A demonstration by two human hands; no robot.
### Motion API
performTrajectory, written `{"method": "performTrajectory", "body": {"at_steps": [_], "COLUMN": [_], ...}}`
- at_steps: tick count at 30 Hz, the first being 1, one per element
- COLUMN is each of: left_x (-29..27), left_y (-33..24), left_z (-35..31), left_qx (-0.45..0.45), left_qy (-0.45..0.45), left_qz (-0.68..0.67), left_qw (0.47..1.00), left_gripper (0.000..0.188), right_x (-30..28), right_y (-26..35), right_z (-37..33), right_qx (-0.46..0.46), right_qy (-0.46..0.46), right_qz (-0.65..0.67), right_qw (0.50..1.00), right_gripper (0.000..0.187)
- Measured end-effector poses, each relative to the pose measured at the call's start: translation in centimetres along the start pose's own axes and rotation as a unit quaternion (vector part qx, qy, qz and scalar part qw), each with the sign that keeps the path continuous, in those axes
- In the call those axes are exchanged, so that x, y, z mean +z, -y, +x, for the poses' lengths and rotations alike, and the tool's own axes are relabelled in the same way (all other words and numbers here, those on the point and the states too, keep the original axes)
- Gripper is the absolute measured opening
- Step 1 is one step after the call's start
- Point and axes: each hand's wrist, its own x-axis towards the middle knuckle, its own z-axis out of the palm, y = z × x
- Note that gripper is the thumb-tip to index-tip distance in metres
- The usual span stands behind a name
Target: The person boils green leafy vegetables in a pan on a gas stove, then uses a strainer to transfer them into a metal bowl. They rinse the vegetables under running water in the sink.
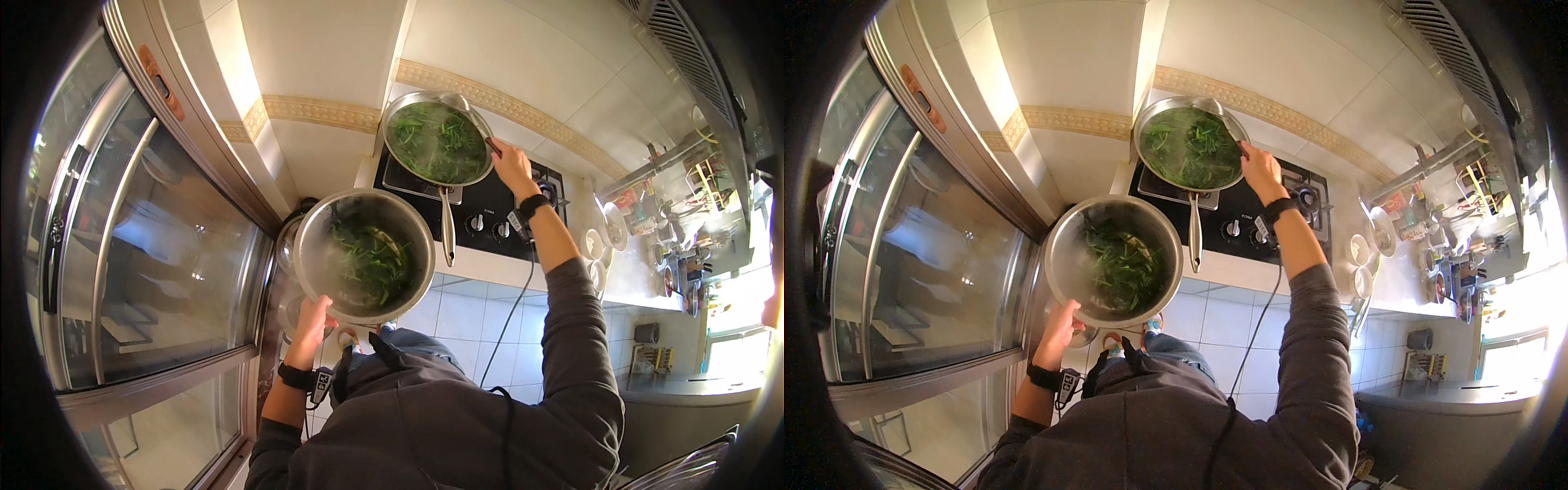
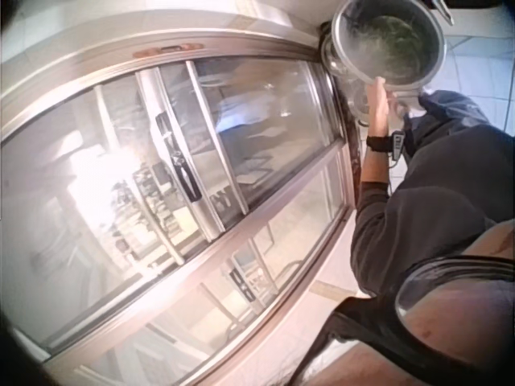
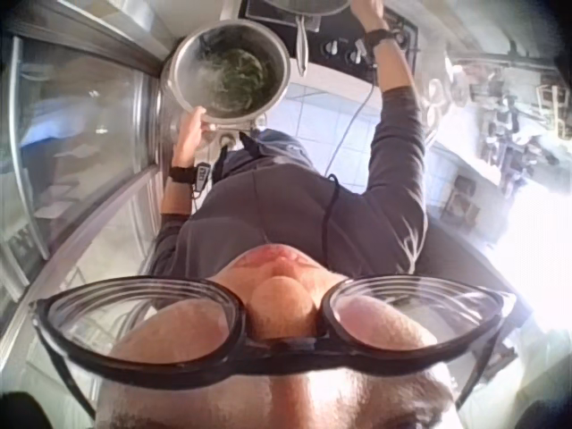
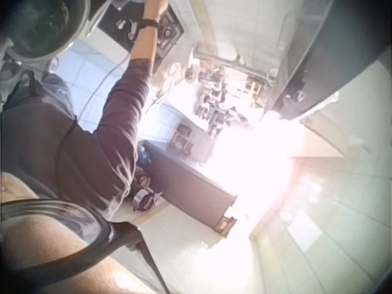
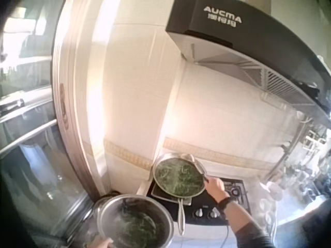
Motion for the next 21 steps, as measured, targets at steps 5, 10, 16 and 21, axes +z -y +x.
{"method": "performTrajectory", "body": {"at_steps": [5,10,16,21], "left_x": [1.8,2.8,2.5,2.2], "left_y": [-0.1,0.2,0.2,-0.7], "left_z": [2.5,5.2,7.2,8.2], "left_qx": [0.032,0.013,0.028,0.035], "left_qy": [-0.011,-0.027,-0.025,-0.026], "left_qz": [-0.036,-0.036,-0.043,-0.034], "left_qw": [0.999,0.999,0.998,0.999], "left_gripper": [0.031,0.028,0.024,0.019], "right_x": [1.2,-1.2,-2.1,0.9], "right_y": [1.8,0.2,-3.9,-5.5], "right_z": [-0.7,-2.8,-3.8,-4.8], "right_qx": [-0.040,-0.058,-0.001,0.054], "right_qy": [0.072,0.077,0.009,-0.065], "right_qz": [-0.019,0.057,0.119,0.134], "right_qw": [0.996,0.994,0.993,0.987], "right_gripper": [0.040,0.034,0.037,0.034]}}
